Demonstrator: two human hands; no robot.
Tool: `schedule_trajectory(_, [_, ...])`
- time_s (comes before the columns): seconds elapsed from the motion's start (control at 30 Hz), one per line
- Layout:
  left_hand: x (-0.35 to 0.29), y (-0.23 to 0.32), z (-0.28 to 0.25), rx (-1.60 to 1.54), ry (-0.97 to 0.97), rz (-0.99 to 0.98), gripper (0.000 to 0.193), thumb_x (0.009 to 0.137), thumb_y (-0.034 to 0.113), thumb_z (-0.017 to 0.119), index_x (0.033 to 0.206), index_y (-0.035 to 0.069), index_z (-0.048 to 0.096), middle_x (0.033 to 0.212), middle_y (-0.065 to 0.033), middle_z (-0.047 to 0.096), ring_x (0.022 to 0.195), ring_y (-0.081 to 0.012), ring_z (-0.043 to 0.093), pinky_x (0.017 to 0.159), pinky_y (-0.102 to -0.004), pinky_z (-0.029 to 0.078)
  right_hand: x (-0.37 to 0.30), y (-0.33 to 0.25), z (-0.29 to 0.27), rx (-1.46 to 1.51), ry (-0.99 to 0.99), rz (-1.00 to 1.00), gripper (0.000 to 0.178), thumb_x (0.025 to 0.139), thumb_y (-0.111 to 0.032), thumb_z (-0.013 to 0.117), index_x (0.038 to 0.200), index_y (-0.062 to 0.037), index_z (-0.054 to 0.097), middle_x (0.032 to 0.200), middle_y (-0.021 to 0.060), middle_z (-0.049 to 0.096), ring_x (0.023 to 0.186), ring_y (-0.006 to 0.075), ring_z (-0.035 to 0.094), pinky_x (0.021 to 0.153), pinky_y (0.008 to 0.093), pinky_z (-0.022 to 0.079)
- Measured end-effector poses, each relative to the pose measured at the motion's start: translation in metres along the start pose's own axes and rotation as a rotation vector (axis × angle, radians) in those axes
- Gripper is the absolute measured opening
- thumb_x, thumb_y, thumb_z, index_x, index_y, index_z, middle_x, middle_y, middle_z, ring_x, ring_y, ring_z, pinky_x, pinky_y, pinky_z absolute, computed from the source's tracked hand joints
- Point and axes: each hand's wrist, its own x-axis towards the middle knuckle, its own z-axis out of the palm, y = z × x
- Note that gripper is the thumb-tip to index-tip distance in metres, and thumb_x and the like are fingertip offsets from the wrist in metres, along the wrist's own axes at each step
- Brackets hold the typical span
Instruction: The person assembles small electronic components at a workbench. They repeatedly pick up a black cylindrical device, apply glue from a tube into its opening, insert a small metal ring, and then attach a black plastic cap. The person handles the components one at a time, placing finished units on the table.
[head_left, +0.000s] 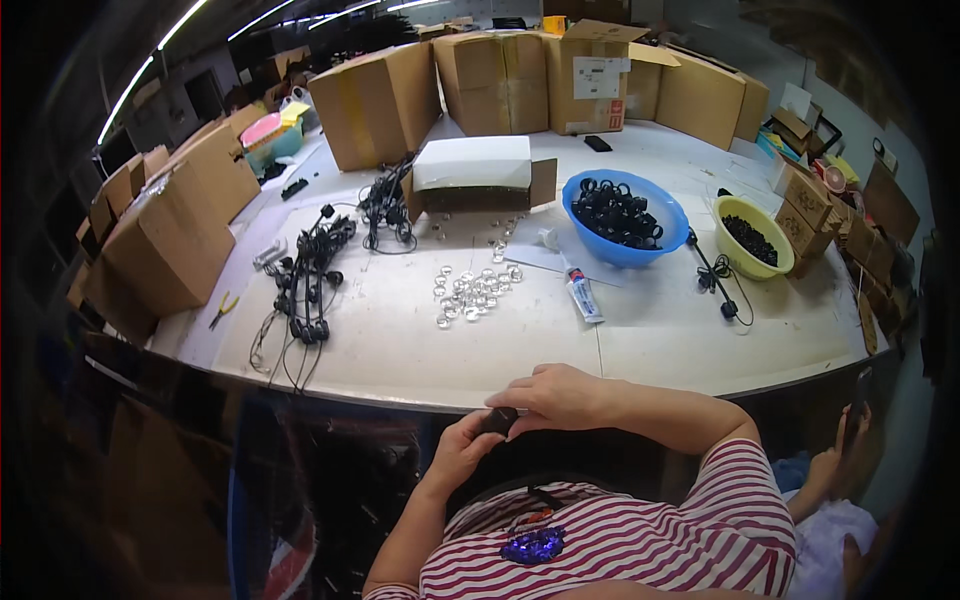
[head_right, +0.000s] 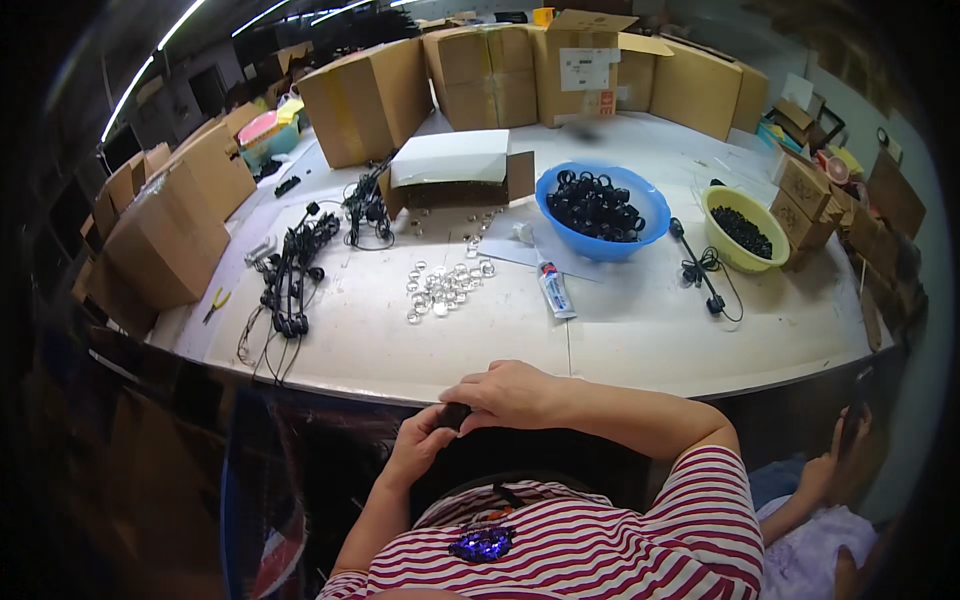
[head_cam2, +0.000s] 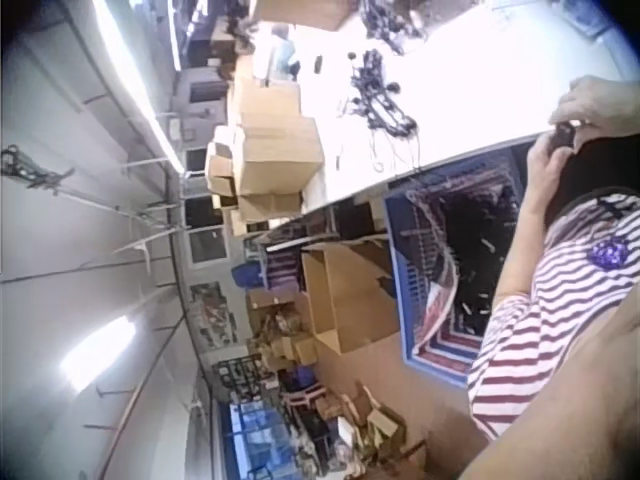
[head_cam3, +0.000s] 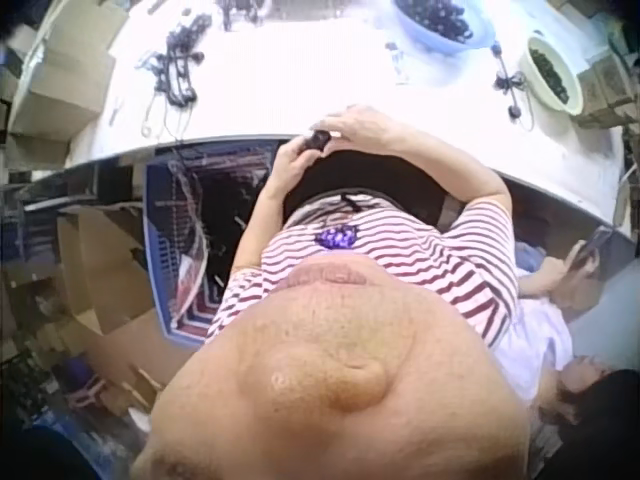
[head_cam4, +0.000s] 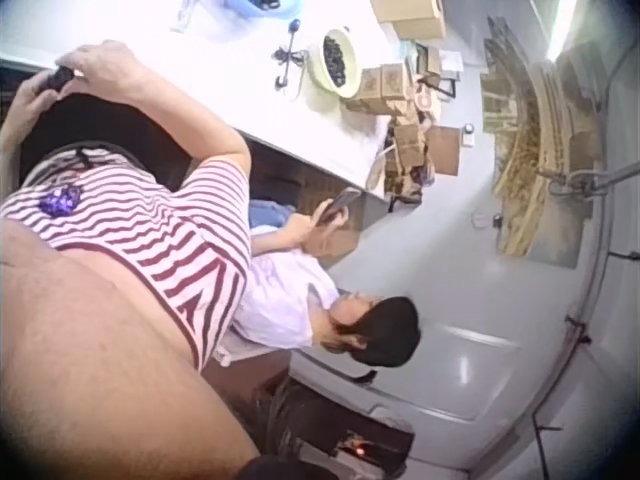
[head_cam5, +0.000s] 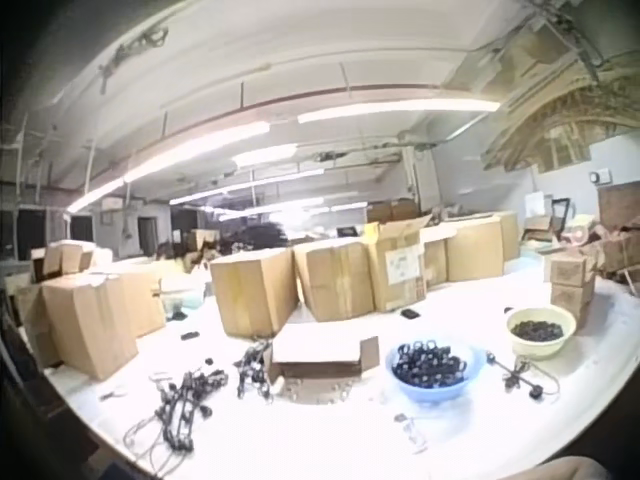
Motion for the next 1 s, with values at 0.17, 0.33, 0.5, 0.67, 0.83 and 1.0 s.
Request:
schedule_trajectory(0.17, [-0.001,0.006,0.002,-0.023,-0.005,-0.051,0.023,0.082,0.007,0.057,0.104,0.001,0.057,0.078,0.0030,0.056,0.068,-0.0035,0.047,0.062,-0.0178,0.040,-0.003,-0.002,0.001,-0.037,-0.031,0.097,0.046,0.078,-0.049,0.055,0.094,-0.0063,0.057,0.075,0.0113,0.061,0.068,0.0305,0.060,0.064,0.0382,0.047])
schedule_trajectory(0.33, [0.003,0.015,0.006,0.117,0.027,-0.050,0.020,0.081,0.007,0.058,0.101,0.001,0.058,0.074,0.0022,0.056,0.064,-0.0039,0.046,0.058,-0.0191,0.039,-0.006,-0.001,-0.007,0.097,-0.131,0.262,0.042,0.081,-0.047,0.053,0.084,-0.0051,0.058,0.067,0.0114,0.060,0.066,0.0329,0.060,0.062,0.0388,0.047])
schedule_trajectory(0.5, [0.007,0.015,0.013,0.174,0.131,0.047,0.016,0.081,0.007,0.057,0.096,0.002,0.059,0.064,0.0047,0.049,0.057,-0.0032,0.041,0.052,-0.0188,0.035,-0.012,0.000,-0.004,0.222,0.076,0.177,0.040,0.083,-0.045,0.052,0.090,-0.0052,0.057,0.070,0.0129,0.061,0.069,0.0323,0.060,0.063,0.0395,0.046])
schedule_trajectory(0.67, [0.003,0.019,0.020,0.216,0.218,0.107,0.012,0.081,0.008,0.057,0.091,0.002,0.059,0.063,0.0055,0.048,0.056,-0.0027,0.039,0.049,-0.0184,0.032,-0.004,-0.011,-0.016,0.219,-0.112,0.346,0.040,0.084,-0.042,0.052,0.100,-0.0046,0.054,0.083,0.0147,0.061,0.078,0.0320,0.060,0.069,0.0384,0.046])
schedule_trajectory(0.83, [0.008,0.036,0.019,-0.694,0.322,0.184,0.027,0.085,0.027,0.058,0.100,0.005,0.051,0.060,0.0052,0.038,0.050,-0.0045,0.031,0.047,-0.0216,0.027,-0.017,-0.017,0.032,0.563,0.043,0.314,0.045,0.086,-0.042,0.050,0.109,-0.0039,0.050,0.095,0.0171,0.059,0.087,0.0332,0.058,0.077,0.0372,0.045])
schedule_trajectory(1.0, [0.019,0.061,0.019,-0.903,0.290,0.341,0.046,0.084,0.040,0.054,0.115,0.008,0.043,0.075,-0.0003,0.045,0.062,-0.0104,0.041,0.058,-0.0250,0.036,-0.046,-0.028,0.061,0.672,-0.102,0.319,0.033,0.086,-0.038,0.052,0.086,-0.0048,0.057,0.074,0.0158,0.059,0.069,0.0309,0.060,0.064,0.0377,0.047])
